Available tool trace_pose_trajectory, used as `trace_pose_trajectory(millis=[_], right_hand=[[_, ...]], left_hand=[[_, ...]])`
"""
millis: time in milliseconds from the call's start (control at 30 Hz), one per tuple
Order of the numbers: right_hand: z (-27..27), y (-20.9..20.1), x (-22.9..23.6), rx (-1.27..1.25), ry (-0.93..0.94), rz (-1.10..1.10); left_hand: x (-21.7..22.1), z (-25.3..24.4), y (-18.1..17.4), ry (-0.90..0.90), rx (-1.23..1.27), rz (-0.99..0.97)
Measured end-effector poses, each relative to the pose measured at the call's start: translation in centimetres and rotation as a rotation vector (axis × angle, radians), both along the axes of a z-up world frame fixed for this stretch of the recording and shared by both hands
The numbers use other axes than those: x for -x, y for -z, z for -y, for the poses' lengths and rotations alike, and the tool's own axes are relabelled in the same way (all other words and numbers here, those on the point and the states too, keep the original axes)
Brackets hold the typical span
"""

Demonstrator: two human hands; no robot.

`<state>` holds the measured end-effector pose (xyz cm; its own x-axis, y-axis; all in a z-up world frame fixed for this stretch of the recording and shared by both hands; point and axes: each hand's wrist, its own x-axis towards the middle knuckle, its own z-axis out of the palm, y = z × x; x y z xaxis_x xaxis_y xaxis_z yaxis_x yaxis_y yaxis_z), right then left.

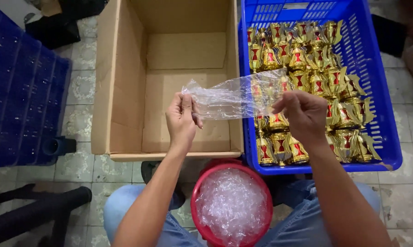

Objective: The person wraps gold-colored decorative objects in bubble wrap and places them into a cardboard box.

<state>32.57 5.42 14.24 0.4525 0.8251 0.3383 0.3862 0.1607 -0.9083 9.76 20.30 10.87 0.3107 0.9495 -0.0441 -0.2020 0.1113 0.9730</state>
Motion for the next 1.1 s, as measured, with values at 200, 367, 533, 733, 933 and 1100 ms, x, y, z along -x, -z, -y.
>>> trace_pose_trajectory(millis=[200, 367, 533, 733, 933, 1100], right_hand=[[0.3, -0.5, 0.3, -0.034, -0.046, 0.072], [0.6, 0.5, -0.8, -0.01, -0.046, 0.28], [0.7, -1.2, -1.3, -0.081, -0.161, 0.095], [0.4, -0.6, -0.2, -0.1, -0.014, 0.348], [0.5, -0.1, 2.0, 0.09, -0.182, 0.32], [0.6, 0.7, 5.5, 0.123, -0.332, 0.42]], left_hand=[[-0.2, -0.5, 1.8, -0.012, 0.124, 0.052], [-0.2, -0.6, 2.6, 0.007, 0.276, 0.055], [0.3, -1.0, 2.7, 0.081, 0.551, 0.132], [0.3, -2.3, 4.9, 0.183, 0.457, -0.339], [0.8, 0.5, -2.0, 0.307, -0.729, -0.444], [0.5, 3.9, -0.4, 0.611, -0.819, -0.596]])
